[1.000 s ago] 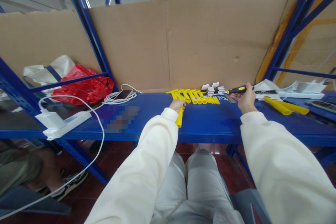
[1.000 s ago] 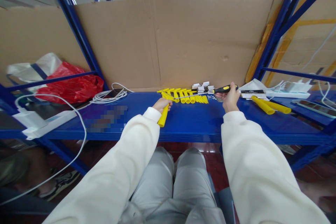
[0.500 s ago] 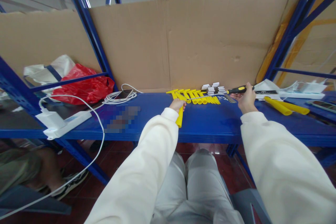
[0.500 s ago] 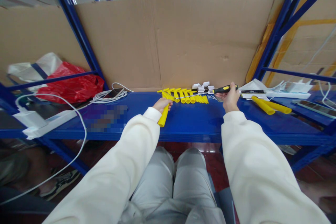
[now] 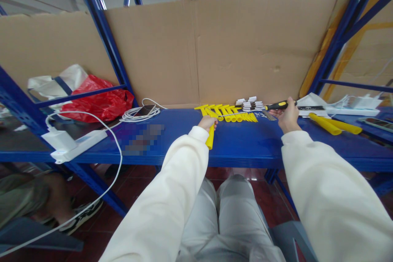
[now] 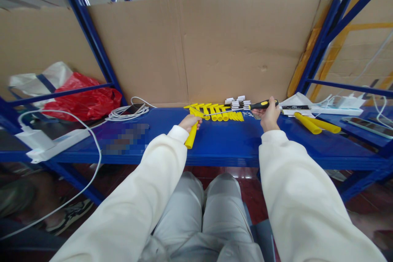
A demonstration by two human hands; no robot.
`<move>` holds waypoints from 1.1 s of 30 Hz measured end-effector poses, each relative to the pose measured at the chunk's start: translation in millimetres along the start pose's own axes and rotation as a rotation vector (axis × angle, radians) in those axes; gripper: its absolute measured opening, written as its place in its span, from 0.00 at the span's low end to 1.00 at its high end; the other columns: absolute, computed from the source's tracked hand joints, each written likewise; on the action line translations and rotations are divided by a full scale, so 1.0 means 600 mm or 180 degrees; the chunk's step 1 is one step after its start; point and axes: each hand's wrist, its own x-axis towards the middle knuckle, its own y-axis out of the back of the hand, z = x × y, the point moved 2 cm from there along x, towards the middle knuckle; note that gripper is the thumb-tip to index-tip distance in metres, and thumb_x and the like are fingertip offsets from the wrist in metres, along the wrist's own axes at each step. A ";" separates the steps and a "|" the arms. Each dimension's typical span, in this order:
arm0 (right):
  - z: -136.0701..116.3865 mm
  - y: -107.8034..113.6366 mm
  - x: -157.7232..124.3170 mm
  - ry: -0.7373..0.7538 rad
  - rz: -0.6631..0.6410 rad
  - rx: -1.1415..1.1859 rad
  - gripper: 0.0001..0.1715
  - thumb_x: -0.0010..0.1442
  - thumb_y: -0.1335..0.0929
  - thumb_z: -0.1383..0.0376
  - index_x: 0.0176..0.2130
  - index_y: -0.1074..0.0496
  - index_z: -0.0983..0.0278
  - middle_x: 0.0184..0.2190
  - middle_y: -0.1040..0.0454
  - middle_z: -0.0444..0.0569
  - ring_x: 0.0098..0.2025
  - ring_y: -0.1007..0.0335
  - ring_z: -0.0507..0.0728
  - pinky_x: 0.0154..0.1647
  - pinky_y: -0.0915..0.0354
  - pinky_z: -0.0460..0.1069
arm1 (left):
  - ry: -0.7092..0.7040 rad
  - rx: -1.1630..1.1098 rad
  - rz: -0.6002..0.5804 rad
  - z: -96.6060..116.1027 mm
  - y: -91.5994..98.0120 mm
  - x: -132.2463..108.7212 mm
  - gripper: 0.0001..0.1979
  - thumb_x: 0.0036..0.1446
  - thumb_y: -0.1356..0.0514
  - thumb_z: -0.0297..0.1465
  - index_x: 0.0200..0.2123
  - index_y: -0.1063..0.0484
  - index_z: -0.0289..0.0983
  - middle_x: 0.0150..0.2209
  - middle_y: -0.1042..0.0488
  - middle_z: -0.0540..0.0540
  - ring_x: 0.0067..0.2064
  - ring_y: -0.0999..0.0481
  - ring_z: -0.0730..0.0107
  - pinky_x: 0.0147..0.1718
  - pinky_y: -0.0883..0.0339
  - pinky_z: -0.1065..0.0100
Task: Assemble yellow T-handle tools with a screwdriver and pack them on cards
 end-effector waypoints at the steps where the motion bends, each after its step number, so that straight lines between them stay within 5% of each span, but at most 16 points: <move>1: -0.001 0.000 -0.001 -0.0018 -0.0005 -0.0024 0.14 0.72 0.34 0.52 0.50 0.37 0.56 0.22 0.37 0.33 0.16 0.33 0.51 0.18 0.27 0.46 | -0.0001 0.0000 0.0002 0.000 0.000 0.000 0.17 0.61 0.44 0.14 0.24 0.36 0.37 0.15 0.38 0.55 0.17 0.42 0.79 0.19 0.47 0.74; 12: -0.005 -0.004 -0.012 -0.0070 0.0144 0.0059 0.08 0.73 0.36 0.57 0.49 0.36 0.57 0.22 0.37 0.33 0.16 0.34 0.50 0.18 0.26 0.46 | -0.0012 -0.0021 0.0011 -0.001 0.000 -0.001 0.16 0.60 0.43 0.14 0.24 0.35 0.37 0.15 0.38 0.55 0.17 0.41 0.79 0.20 0.46 0.75; 33: -0.002 0.001 -0.001 0.0023 -0.0097 0.0098 0.16 0.68 0.30 0.51 0.46 0.36 0.56 0.22 0.38 0.33 0.16 0.34 0.51 0.17 0.28 0.46 | 0.0019 -0.0077 -0.0041 -0.005 0.000 0.004 0.16 0.59 0.40 0.14 0.25 0.35 0.37 0.16 0.37 0.56 0.18 0.41 0.79 0.22 0.45 0.74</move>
